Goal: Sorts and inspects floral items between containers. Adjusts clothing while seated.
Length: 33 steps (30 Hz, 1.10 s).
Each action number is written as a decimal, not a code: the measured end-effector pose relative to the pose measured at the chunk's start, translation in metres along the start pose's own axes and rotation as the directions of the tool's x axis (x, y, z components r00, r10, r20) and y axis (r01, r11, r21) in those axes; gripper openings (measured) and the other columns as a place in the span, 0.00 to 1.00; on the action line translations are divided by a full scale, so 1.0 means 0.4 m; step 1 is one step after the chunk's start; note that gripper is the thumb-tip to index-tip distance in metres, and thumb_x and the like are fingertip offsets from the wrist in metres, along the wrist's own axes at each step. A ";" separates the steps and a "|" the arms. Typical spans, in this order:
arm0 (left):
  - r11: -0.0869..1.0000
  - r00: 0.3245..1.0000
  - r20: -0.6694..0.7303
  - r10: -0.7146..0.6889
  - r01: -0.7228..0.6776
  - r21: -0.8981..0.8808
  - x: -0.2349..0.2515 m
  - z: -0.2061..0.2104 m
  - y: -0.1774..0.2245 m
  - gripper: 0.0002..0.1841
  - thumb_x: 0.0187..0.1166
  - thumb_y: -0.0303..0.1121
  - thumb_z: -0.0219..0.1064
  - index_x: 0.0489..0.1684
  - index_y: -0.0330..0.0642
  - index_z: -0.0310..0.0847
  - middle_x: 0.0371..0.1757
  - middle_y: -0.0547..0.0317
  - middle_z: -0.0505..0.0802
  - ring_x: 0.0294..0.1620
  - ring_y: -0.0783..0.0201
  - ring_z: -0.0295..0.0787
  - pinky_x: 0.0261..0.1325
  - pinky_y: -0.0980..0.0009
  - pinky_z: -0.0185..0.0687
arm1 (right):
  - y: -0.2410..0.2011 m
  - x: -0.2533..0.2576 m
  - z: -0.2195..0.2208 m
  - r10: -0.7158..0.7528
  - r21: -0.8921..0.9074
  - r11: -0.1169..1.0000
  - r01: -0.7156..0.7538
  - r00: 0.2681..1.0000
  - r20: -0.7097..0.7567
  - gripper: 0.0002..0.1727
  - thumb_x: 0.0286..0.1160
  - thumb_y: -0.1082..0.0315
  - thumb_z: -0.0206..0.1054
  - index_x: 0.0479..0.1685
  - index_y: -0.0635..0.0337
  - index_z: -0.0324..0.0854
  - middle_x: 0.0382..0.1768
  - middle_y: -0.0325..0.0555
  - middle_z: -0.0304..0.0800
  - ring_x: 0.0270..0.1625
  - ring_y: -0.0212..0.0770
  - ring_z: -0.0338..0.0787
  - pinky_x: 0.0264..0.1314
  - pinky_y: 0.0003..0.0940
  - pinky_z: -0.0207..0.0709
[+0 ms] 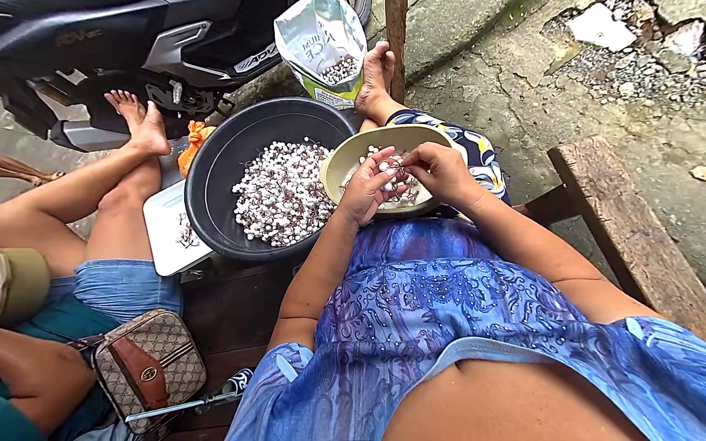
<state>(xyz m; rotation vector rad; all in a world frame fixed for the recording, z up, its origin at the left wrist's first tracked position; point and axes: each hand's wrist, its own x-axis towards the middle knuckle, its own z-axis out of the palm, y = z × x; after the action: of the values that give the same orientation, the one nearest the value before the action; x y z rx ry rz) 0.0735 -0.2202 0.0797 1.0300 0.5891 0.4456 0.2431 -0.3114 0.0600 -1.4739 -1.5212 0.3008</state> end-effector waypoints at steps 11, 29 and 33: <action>0.995 0.998 -0.061 0.003 0.003 0.100 0.002 -0.003 0.001 0.21 0.83 0.19 0.58 0.73 0.43 0.69 0.55 0.57 0.88 0.44 0.67 0.89 0.42 0.72 0.87 | 0.006 0.001 -0.014 0.034 0.067 0.998 -0.023 0.985 -0.167 0.07 0.77 0.74 0.69 0.45 0.69 0.87 0.40 0.53 0.92 0.40 0.36 0.91 0.51 0.29 0.86; 0.946 0.950 -0.266 0.162 -0.074 0.314 0.013 0.002 -0.010 0.22 0.83 0.20 0.58 0.76 0.34 0.63 0.58 0.50 0.86 0.41 0.66 0.88 0.37 0.74 0.83 | 0.012 0.002 0.002 0.093 0.006 0.996 -0.093 0.987 -0.132 0.09 0.77 0.70 0.70 0.42 0.68 0.90 0.45 0.55 0.92 0.48 0.45 0.93 0.59 0.41 0.86; 0.940 0.935 -0.289 0.205 -0.105 0.325 0.020 -0.001 -0.013 0.23 0.82 0.20 0.59 0.76 0.33 0.64 0.61 0.49 0.84 0.43 0.67 0.87 0.39 0.74 0.83 | 0.012 0.003 0.005 0.087 0.004 0.996 -0.087 0.988 -0.125 0.09 0.77 0.68 0.69 0.44 0.67 0.90 0.47 0.55 0.92 0.50 0.47 0.92 0.61 0.44 0.85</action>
<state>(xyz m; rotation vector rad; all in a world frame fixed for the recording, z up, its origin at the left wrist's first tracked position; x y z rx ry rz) 0.0796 -0.2175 0.0730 1.3188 0.8891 0.6861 0.2448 -0.3083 0.0560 -1.5341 -1.3596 0.2543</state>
